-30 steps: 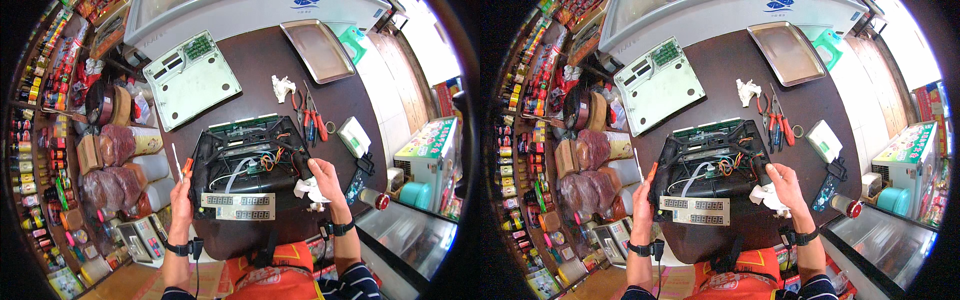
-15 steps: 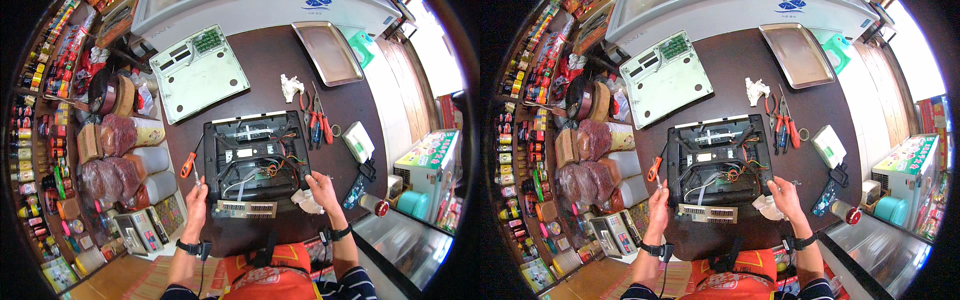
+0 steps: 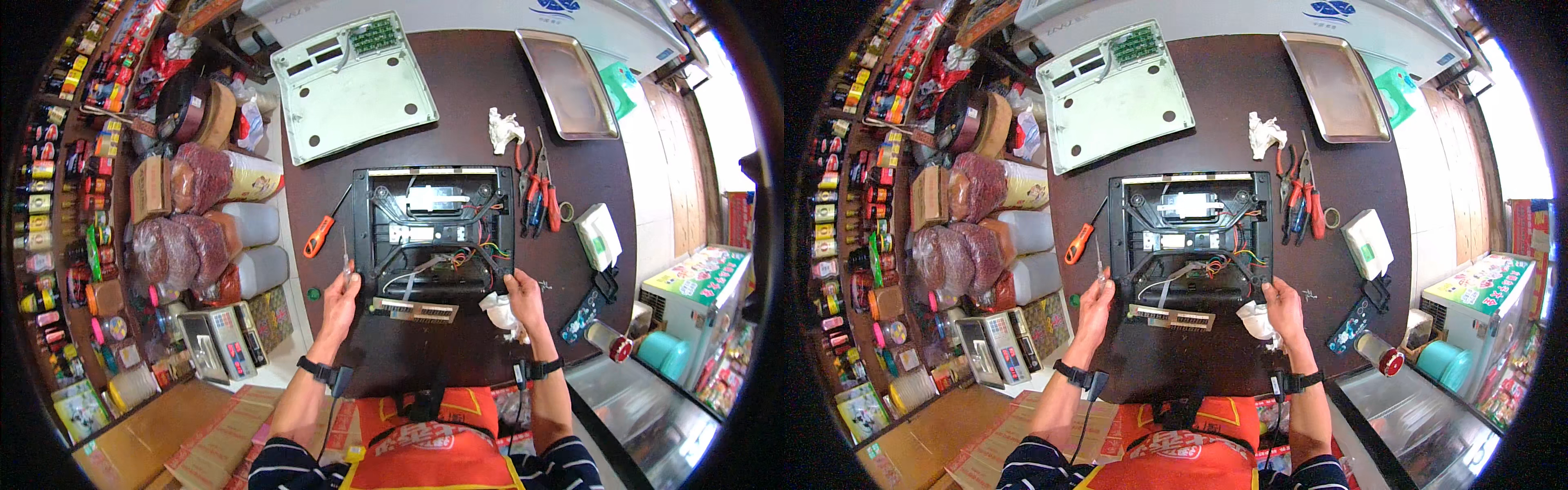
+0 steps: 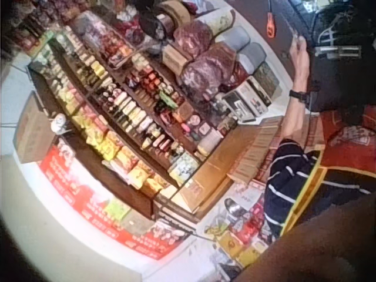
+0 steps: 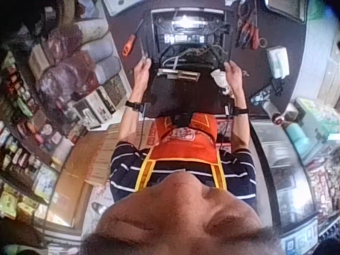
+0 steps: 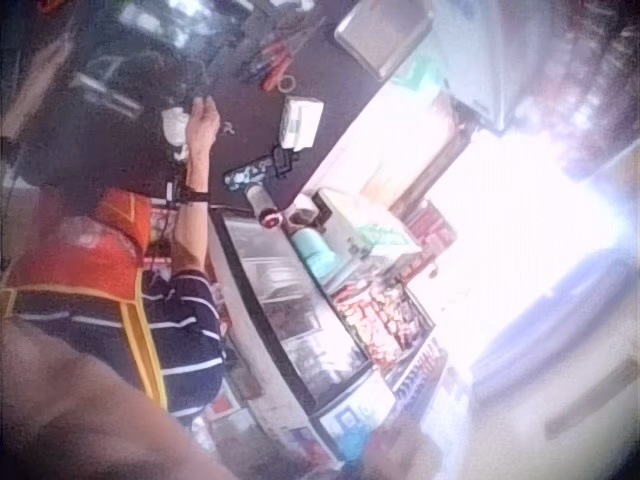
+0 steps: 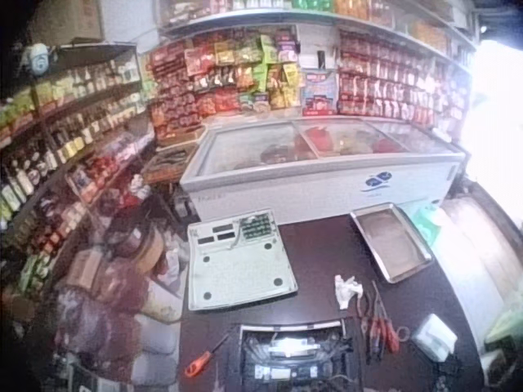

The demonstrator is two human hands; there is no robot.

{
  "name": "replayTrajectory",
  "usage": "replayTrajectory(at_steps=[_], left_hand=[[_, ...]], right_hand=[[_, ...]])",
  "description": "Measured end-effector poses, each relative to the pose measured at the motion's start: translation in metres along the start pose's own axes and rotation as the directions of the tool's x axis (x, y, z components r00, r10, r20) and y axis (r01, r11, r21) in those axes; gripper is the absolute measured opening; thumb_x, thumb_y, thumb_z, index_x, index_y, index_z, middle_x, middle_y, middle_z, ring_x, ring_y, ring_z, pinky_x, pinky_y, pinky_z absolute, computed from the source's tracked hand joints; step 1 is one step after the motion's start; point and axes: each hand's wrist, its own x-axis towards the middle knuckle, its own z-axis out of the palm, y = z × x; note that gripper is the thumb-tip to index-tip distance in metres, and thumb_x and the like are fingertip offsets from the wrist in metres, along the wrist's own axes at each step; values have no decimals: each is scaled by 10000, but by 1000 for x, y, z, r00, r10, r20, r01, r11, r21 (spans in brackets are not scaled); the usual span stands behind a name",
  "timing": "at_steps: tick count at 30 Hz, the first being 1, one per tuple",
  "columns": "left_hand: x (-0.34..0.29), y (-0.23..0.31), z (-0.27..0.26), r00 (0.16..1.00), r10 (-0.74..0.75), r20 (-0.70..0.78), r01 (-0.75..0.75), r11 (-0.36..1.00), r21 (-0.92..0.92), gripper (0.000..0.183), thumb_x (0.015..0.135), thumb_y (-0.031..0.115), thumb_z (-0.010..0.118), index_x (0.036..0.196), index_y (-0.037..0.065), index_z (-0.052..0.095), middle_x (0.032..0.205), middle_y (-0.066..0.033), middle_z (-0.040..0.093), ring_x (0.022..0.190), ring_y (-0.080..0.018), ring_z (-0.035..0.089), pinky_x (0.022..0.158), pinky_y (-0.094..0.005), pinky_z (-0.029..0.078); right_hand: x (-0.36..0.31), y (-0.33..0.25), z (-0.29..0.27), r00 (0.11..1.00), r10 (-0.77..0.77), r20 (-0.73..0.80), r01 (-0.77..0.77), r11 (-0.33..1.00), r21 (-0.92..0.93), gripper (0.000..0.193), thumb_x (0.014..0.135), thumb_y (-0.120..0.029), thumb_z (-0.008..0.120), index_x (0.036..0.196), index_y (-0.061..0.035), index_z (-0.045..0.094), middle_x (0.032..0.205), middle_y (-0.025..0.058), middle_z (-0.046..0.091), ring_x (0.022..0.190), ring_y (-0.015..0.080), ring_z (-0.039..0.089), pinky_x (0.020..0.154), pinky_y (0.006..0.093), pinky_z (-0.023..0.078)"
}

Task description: The person repairs a digital weighing scale by opening its casing, adjusting internal wires and components with a screwdriver and pliers, and cleaning parts with a tissue. The person removes and reattaches the display module and circuit board, then places the components back into the scale housing.

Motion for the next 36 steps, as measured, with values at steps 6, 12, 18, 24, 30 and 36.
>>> replayTrajectory(at_steps=[6, 12, 18, 24, 30, 36], left_hand=[[-4, 0, 3, 999, 32, -7, -31, 997, 76, 531, 1161, 292, 671, 1612, 22, 603, 1419, -48, 714, 1272, -144, 627, 1163, -342, 463], [-48, -23, -16, 954, 255, -160, -235, 963, 131, 307, 1154, 216, 656, 1377, 18, 727, 1177, -42, 724, 1088, -175, 676, 1013, -332, 538], [-137, -74, -13, 945, 318, 70, -310, 814, 492, 320, 1087, 275, 744, 1314, 49, 753, 1060, -106, 758, 879, -201, 695, 800, -371, 562], [-155, -102, 2, 864, 363, 348, -490, 455, 743, 296, 1134, 275, 622, 1239, 22, 732, 1112, -204, 689, 1092, -428, 667, 940, -536, 526], [-147, -122, -10, 840, 463, 285, -520, 533, 667, 315, 1120, 288, 629, 1187, -5, 727, 1127, -216, 677, 1082, -445, 668, 953, -541, 534], [-154, -146, -50, 896, 427, 124, -410, 686, 601, 314, 1135, 271, 623, 1175, -21, 733, 1118, -240, 677, 1085, -460, 672, 964, -534, 536]], right_hand=[[-1, -5, -3, 999, 39, 10, -39, 999, -17, 338, 1095, -228, 676, 1340, -10, 757, 936, 169, 781, 828, 262, 718, 829, 391, 568], [-52, -28, -21, 933, -162, -322, 164, 986, -21, 276, 1060, -144, 737, 1298, -8, 773, 914, 99, 776, 859, 155, 721, 829, 347, 582], [-102, -22, 26, 996, -86, 30, 77, 974, 212, 227, 1061, -189, 765, 1172, 7, 797, 870, 74, 783, 824, 142, 730, 791, 337, 588], [-123, -12, 50, 980, -131, 151, 131, 991, 12, 306, 1012, -276, 815, 1197, -32, 798, 982, 183, 807, 955, 377, 798, 854, 459, 606], [-172, -7, 63, 961, -266, 78, 269, 962, -34, 327, 939, -237, 890, 1194, -54, 797, 1080, 170, 793, 1006, 389, 769, 908, 451, 621], [-201, -39, 155, 829, -558, 35, 557, 830, 35, 298, 938, -130, 859, 1222, -64, 799, 1053, 163, 739, 994, 376, 736, 874, 445, 610]])
